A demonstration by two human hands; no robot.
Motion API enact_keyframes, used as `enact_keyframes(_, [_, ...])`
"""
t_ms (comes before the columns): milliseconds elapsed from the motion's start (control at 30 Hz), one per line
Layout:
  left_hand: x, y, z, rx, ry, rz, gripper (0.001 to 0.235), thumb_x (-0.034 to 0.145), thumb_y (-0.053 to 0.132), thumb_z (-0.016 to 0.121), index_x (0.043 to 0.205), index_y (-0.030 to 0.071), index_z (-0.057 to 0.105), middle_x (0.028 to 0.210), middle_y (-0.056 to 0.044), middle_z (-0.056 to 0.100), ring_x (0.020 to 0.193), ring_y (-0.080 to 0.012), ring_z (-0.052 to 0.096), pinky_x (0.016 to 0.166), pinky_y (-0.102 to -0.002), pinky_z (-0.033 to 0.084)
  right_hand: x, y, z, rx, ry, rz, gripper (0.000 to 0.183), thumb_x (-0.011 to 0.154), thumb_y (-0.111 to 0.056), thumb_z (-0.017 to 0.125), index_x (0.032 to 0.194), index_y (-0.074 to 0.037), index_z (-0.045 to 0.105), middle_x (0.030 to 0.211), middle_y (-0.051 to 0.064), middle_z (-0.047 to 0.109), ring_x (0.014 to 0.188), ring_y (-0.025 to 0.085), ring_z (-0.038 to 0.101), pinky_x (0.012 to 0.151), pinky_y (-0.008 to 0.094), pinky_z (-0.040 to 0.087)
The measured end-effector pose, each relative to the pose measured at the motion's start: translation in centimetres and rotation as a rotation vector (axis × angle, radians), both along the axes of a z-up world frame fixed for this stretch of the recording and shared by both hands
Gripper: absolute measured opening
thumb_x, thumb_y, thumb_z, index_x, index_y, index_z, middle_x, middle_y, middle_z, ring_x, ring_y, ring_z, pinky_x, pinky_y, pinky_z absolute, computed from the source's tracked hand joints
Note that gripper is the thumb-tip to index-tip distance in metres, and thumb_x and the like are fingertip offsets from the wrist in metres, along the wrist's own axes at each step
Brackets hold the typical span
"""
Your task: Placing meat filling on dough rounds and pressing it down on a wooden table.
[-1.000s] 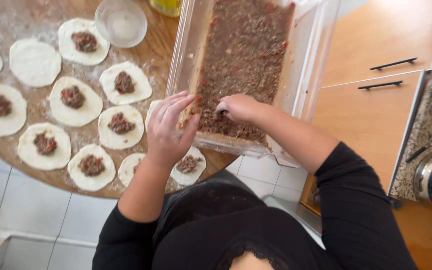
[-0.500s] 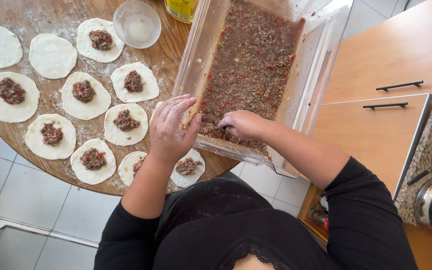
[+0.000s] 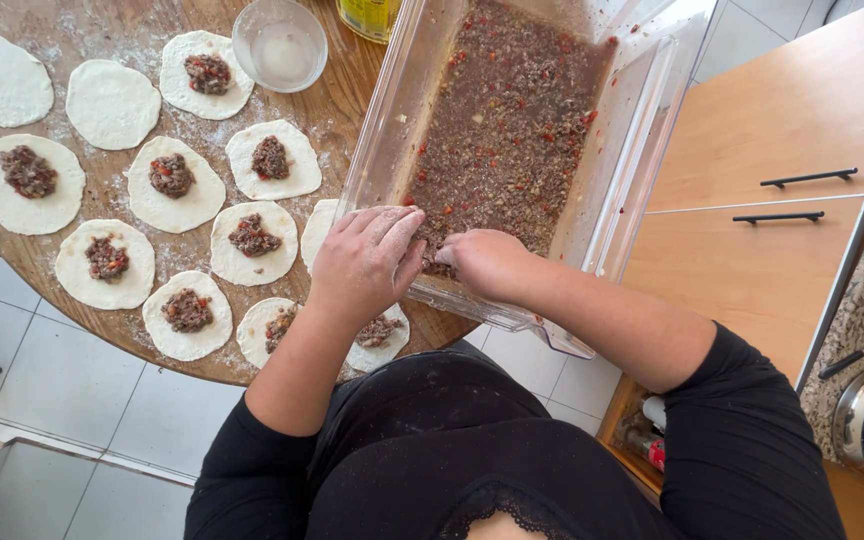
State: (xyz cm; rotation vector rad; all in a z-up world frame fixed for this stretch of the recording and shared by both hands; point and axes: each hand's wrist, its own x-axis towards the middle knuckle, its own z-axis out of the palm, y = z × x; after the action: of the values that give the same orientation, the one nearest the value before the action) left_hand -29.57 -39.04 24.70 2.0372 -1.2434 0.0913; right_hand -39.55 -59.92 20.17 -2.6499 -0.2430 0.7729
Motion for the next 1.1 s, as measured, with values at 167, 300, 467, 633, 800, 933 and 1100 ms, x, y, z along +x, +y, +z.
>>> enact_keyframes(167, [0.1, 0.0, -0.3, -0.001, -0.007, 0.012, 0.031, 0.090, 0.019, 0.074, 0.118, 0.006, 0.070, 0.116, -0.007, 0.073, 0.110, -0.0251, 0.068, 0.097, -0.040, 0.052, 0.0, 0.1, 0.7, 0.019, 0.001, 0.014, 0.025, 0.077, -0.012, 0.068, 0.101, -0.011, 0.073, 0.101, 0.011, 0.069, 0.098, 0.036, 0.067, 0.082, 0.050, 0.055])
enact_keyframes(300, [0.1, -0.1, -0.3, 0.006, -0.015, 0.025, 0.031, 0.089, 0.019, 0.074, 0.117, 0.007, 0.070, 0.116, -0.008, 0.073, 0.109, -0.0249, 0.068, 0.097, -0.040, 0.052, 0.5, 0.3, 1.5, 0.037, 0.058, 0.019, 0.030, 0.078, -0.008, 0.065, 0.107, -0.012, 0.073, 0.103, 0.012, 0.068, 0.096, 0.036, 0.068, 0.082, 0.050, 0.055])
enact_keyframes(467, [0.1, 0.1, -0.4, 0.014, -0.021, 0.029, 0.030, 0.090, 0.018, 0.073, 0.118, 0.006, 0.070, 0.115, -0.008, 0.073, 0.110, -0.0249, 0.068, 0.096, -0.040, 0.052, 0.6, 0.6, 1.6, 0.019, 0.096, 0.031, 0.032, 0.078, -0.007, 0.064, 0.108, -0.013, 0.074, 0.105, 0.012, 0.069, 0.096, 0.037, 0.068, 0.083, 0.050, 0.055])
enact_keyframes(633, [-0.1, 0.2, -0.7, 0.013, -0.024, 0.034, 0.031, 0.090, 0.019, 0.072, 0.118, 0.006, 0.069, 0.115, -0.009, 0.073, 0.110, -0.0252, 0.068, 0.096, -0.040, 0.052, -0.4, -0.1, 0.8, 0.098, 0.013, 0.015, 0.034, 0.080, -0.008, 0.064, 0.113, -0.012, 0.075, 0.105, 0.013, 0.071, 0.097, 0.036, 0.069, 0.085, 0.048, 0.055])
enact_keyframes(800, [0.1, 0.6, -0.8, -0.063, 0.013, 0.044, 0.031, 0.091, 0.017, 0.074, 0.119, 0.005, 0.069, 0.117, -0.009, 0.073, 0.111, -0.0257, 0.068, 0.097, -0.041, 0.052, -0.5, -3.9, 0.2, 0.307, 0.031, 0.006, 0.032, 0.088, -0.016, 0.068, 0.119, -0.009, 0.075, 0.108, 0.011, 0.074, 0.097, 0.031, 0.071, 0.086, 0.044, 0.056])
enact_keyframes(933, [0.3, 2.5, -0.4, -0.311, 0.145, 0.060, 0.032, 0.097, 0.011, 0.071, 0.128, 0.002, 0.065, 0.130, -0.013, 0.071, 0.121, -0.0257, 0.068, 0.105, -0.040, 0.053, -0.6, -7.3, 1.8, 0.483, 0.261, -0.181, 0.032, 0.094, -0.019, 0.066, 0.123, -0.007, 0.073, 0.099, 0.005, 0.073, 0.084, 0.019, 0.071, 0.073, 0.036, 0.057])
enact_keyframes(1100, [1.1, 7.2, 0.3, -0.441, 0.242, 0.196, 0.034, 0.097, 0.002, 0.068, 0.129, -0.002, 0.059, 0.135, -0.019, 0.066, 0.127, -0.0338, 0.065, 0.112, -0.044, 0.052, -1.3, -7.9, 3.6, 0.649, 0.414, -0.585, 0.035, 0.095, -0.017, 0.065, 0.124, -0.001, 0.073, 0.071, 0.003, 0.066, 0.057, 0.008, 0.056, 0.050, 0.026, 0.044])
